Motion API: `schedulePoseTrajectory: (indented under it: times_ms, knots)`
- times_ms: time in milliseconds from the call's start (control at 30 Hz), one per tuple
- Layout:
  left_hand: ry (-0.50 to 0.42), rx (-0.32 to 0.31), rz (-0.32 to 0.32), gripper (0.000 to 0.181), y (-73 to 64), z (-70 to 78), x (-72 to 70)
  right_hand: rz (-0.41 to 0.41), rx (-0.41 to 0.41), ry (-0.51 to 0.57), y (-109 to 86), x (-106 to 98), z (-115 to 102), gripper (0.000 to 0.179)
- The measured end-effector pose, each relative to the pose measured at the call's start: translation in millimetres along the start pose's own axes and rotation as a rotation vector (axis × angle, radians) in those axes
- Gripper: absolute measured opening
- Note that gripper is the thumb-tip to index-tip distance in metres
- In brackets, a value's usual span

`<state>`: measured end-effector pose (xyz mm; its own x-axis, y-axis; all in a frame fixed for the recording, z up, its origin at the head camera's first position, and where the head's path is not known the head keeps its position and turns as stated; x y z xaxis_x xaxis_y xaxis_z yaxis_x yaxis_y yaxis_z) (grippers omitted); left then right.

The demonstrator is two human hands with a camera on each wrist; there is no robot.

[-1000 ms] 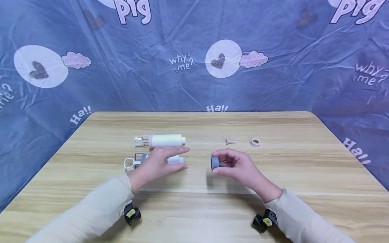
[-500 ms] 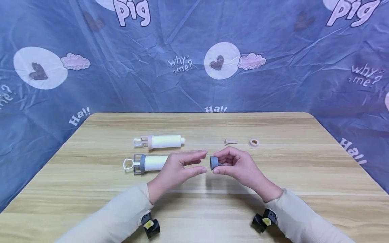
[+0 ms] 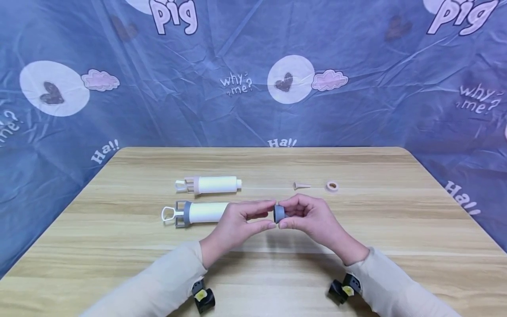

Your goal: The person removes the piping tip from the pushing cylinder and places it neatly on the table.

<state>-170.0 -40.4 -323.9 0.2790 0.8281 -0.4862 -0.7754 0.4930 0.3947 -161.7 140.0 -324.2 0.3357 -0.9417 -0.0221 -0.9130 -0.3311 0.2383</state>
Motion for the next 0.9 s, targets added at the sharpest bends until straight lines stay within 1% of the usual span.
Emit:
schedulePoseTrajectory:
  times_ms: [200, 400, 467, 700, 900]
  knots:
    - [-0.006, 0.003, 0.007, 0.04, -0.2, 1.4, 0.5, 0.0, -0.001, 0.008, -1.0, 0, 1, 0.039]
    - [0.012, 0.033, 0.005, 0.037, 0.6, 2.6, 0.6, -0.007, -0.028, 0.014, -1.4, 1, 2, 0.038]
    - [0.014, 0.033, 0.008, 0.037, 0.6, 2.6, 0.2, -0.007, -0.029, 0.01, -1.3, 1, 3, 0.038]
    - [0.007, -0.007, 0.023, 0.039, 2.4, 2.8, -5.1, 0.015, -0.024, -0.028, -1.2, -2, 1, 0.045]
    - [-0.011, -0.05, 0.061, 0.039, 4.4, 2.7, -11.4, 0.055, -0.051, -0.028, -2.3, -10, -1, 0.039]
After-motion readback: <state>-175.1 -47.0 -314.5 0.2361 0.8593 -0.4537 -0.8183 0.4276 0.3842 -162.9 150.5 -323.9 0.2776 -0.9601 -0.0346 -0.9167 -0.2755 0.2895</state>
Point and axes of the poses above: each hand's wrist, its own y-axis towards the middle knuckle, its own x-axis out of the palm, z = x × y, the point moved 3 cm from there along y, towards the middle knuckle, and after that the axes turned 12 degrees about y, right-handed, at the moved point
